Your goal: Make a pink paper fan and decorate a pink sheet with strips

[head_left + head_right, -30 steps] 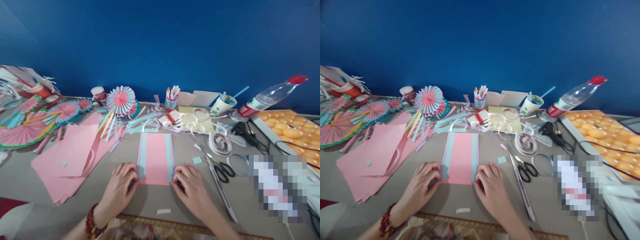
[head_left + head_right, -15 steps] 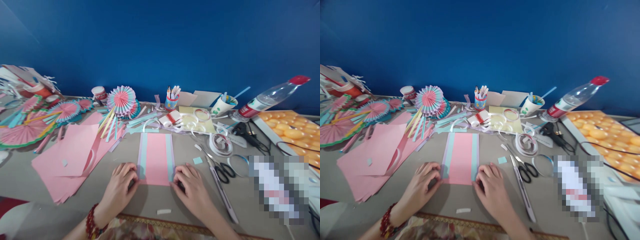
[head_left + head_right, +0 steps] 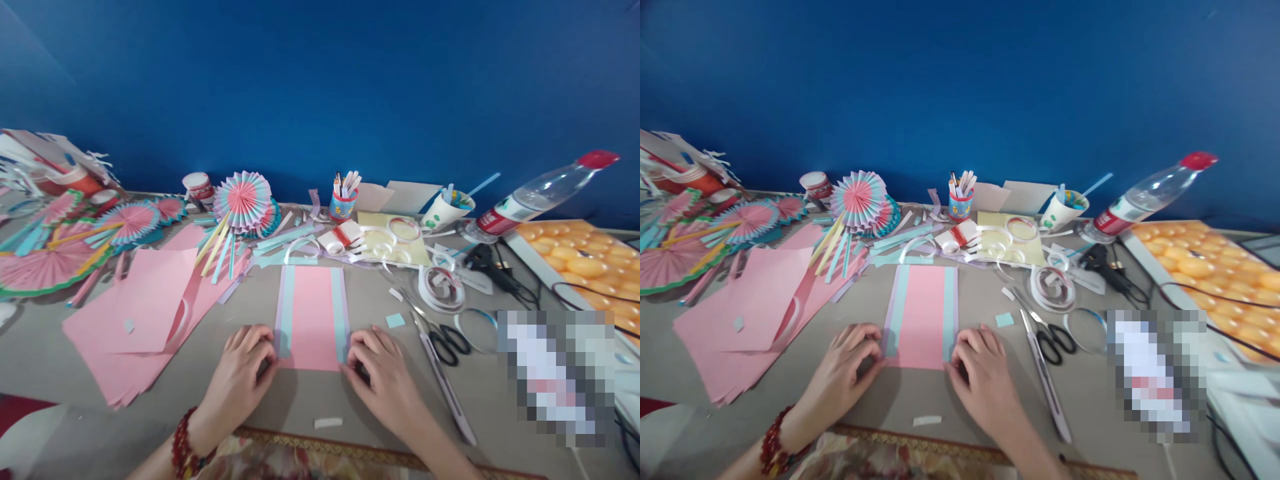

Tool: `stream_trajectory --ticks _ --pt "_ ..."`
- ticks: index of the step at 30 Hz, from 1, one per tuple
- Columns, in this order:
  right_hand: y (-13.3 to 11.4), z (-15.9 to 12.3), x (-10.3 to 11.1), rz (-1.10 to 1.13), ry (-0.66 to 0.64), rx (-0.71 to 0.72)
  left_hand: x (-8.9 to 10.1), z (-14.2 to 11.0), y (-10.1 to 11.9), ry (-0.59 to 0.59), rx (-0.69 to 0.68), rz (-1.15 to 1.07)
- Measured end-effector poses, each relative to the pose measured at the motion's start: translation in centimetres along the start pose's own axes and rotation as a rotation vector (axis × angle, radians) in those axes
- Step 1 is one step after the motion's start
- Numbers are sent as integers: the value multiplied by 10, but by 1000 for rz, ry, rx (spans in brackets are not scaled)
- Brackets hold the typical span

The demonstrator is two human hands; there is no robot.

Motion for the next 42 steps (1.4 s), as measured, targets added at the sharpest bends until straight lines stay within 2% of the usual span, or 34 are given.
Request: stream_trajectory --ticks 9,16,29,34,42 --pt "3 -2 -4 11 14 -8 2 0 0 2 17 -7" --pt "5 -3 -7 17 28 -6 -3 -5 -2 96 7 35" --pt "7 -8 -7 78 11 3 -3 -7 -2 28 10 17" --pt "6 -9 -4 54 -12 22 -6 -5 0 -12 -106 84" --pt "2 -10 -2 12 -9 96 -6 1 10 -214 -359 246"
Point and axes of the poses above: each hand's wrist, its own z-axis towards the middle knuckle, its own x-axis out of the back of the hand, y = z × x, the point moved 3 cm from there along z, towards the middle knuckle, and after that the axes turned 11 degrees about -x, right-handed, at the moved point
